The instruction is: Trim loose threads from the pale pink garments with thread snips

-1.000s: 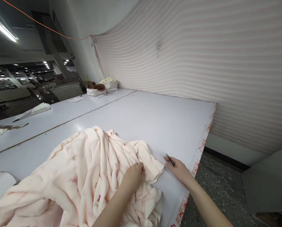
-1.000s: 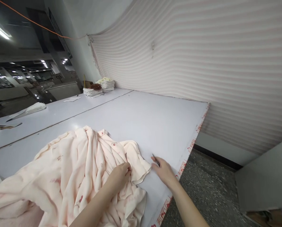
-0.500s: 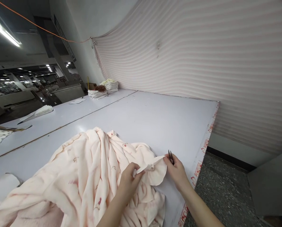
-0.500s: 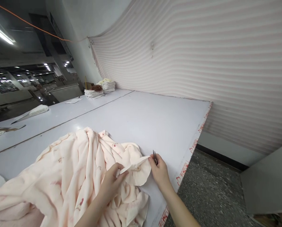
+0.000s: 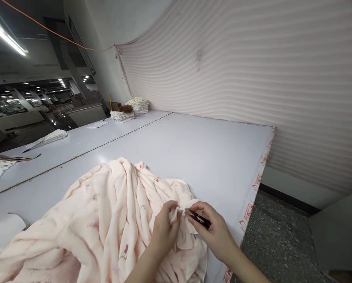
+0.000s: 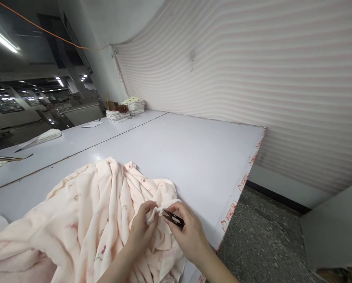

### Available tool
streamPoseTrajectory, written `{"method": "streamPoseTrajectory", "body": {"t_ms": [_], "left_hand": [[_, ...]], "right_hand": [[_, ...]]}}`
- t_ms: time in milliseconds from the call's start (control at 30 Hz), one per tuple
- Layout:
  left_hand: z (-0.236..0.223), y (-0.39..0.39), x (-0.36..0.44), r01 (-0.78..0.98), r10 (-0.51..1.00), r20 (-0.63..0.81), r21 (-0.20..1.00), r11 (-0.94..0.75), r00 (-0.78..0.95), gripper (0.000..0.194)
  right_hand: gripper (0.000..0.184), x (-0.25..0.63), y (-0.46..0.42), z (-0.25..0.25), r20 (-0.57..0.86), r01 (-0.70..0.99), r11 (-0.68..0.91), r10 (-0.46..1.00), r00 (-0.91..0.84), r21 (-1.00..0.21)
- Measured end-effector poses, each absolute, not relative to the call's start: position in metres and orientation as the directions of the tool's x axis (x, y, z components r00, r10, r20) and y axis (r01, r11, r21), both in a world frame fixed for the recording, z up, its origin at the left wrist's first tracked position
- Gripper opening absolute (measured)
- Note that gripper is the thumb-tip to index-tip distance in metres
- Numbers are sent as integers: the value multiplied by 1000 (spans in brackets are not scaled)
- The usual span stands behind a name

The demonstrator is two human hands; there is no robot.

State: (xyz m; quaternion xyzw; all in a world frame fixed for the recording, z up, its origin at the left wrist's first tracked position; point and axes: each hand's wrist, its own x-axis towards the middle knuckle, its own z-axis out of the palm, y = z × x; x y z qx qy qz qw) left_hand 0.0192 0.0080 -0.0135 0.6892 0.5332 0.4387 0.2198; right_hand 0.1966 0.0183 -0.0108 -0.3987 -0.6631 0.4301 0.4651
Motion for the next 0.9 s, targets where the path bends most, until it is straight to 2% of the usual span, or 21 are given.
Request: {"method": "streamPoseTrajectory", "body": {"t_ms": [167,300,400,500,567,700,767,900], "left_hand": [[2,8,19,366,992,124,923,-115,-2,21],[4,9,18,276,997,82,958,-80,5,22],[6,9,18,275,998,51,961,-40,-33,22],[9,8,19,271,1000,24,962,-22,-1,24],[10,8,20,270,999,30,962,-32,13,21],[9,7,19,265,994,27,964,2,-106,20],[8,6,17,199,990,4,980,24,-138,22],[7,5,17,40,991,-30,999,36,-127,24]], "right_hand": [[27,182,30,-13,361,149,403,900,-244,-903],[12,167,38,-11,418,207,463,880,-228,-862],[12,158,40,-12,370,247,411,908,-195,-877],[18,152,42,-15,305,237,331,942,-140,-913],[21,150,44,-15,242,165,258,964,-109,-952],[24,157,44,-7,166,-7,167,975,-146,-986],[27,166,40,-3,196,43,210,958,-211,-977],[24,177,31,-4,190,253,259,945,-266,-932]]}}
